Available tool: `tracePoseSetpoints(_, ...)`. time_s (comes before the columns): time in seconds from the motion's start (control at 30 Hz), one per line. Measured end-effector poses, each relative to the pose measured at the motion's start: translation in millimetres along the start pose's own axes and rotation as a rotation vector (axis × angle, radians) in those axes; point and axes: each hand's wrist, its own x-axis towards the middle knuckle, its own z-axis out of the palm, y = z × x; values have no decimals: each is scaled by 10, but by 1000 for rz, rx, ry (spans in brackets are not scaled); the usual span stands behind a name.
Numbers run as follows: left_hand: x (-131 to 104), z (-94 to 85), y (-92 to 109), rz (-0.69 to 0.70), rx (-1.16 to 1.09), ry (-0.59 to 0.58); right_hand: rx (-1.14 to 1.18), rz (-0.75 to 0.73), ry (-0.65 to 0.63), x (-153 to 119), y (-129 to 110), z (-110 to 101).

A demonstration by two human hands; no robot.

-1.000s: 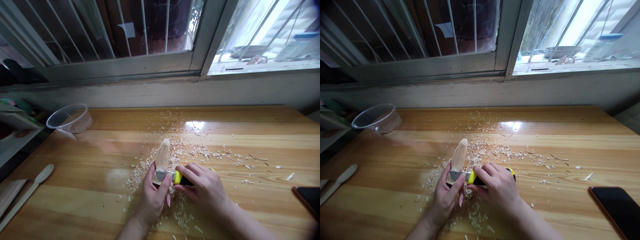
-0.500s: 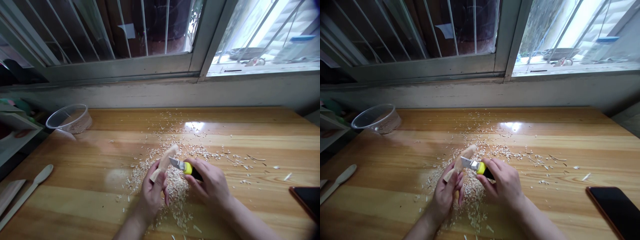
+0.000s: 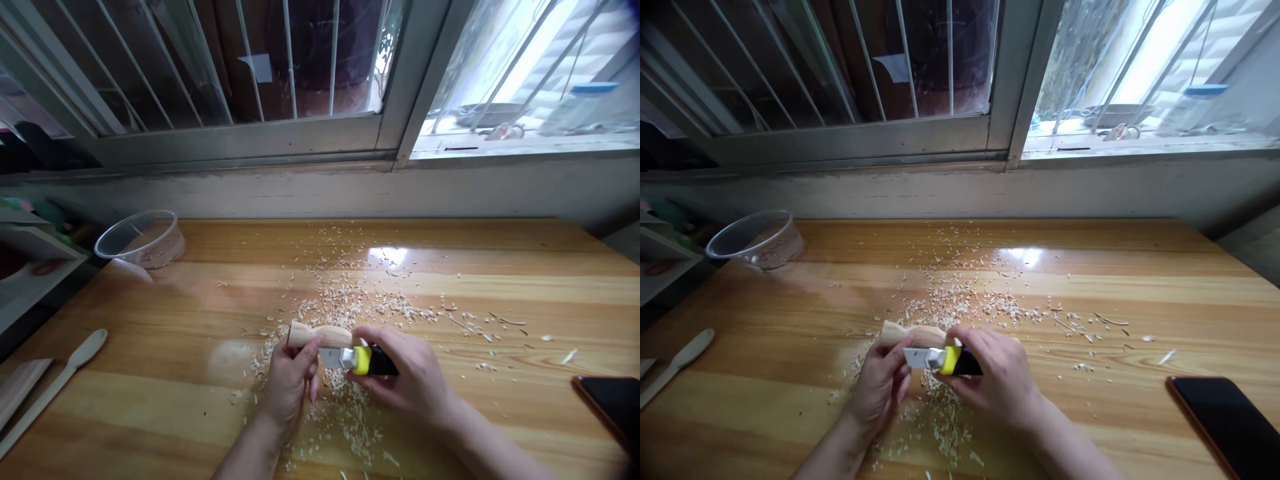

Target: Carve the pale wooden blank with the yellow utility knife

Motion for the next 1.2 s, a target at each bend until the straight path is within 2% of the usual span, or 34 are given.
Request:
tracePoseSetpoints(0.07, 0, 27, -3, 41, -40, 42, 71, -5, 28, -15, -102, 37)
tracePoseSetpoints(0.17, -9, 65, -2, 66, -116, 70, 139, -53, -73, -37, -203, 71)
tracePoseSetpoints(0.27, -35, 92, 6, 57, -100, -7, 114, -49, -42, -42, -189, 69)
tracePoseSetpoints(0.37, -75, 108, 11, 50, 46, -77, -2, 40, 33, -20, -75, 32)
tracePoseSetpoints(0.53, -123, 83, 8, -8, 182, -147, -140, 79, -135, 14, 117, -33)
tracePoseSetpoints(0.67, -119, 30, 0, -3, 217, -243, -159, 93, -270, -11, 147, -9)
tracePoseSetpoints(0.77, -105, 11, -19, -19, 260, -269, -165, 104, -333, -30, 137, 10)
tracePoseSetpoints(1.0, -89, 18, -82, -14, 373, -251, -172, 123, -364, -39, 148, -7)
tracePoseSetpoints(1.2, -111, -32, -103, -7, 444, -317, -185, 76, -357, -27, 132, -7)
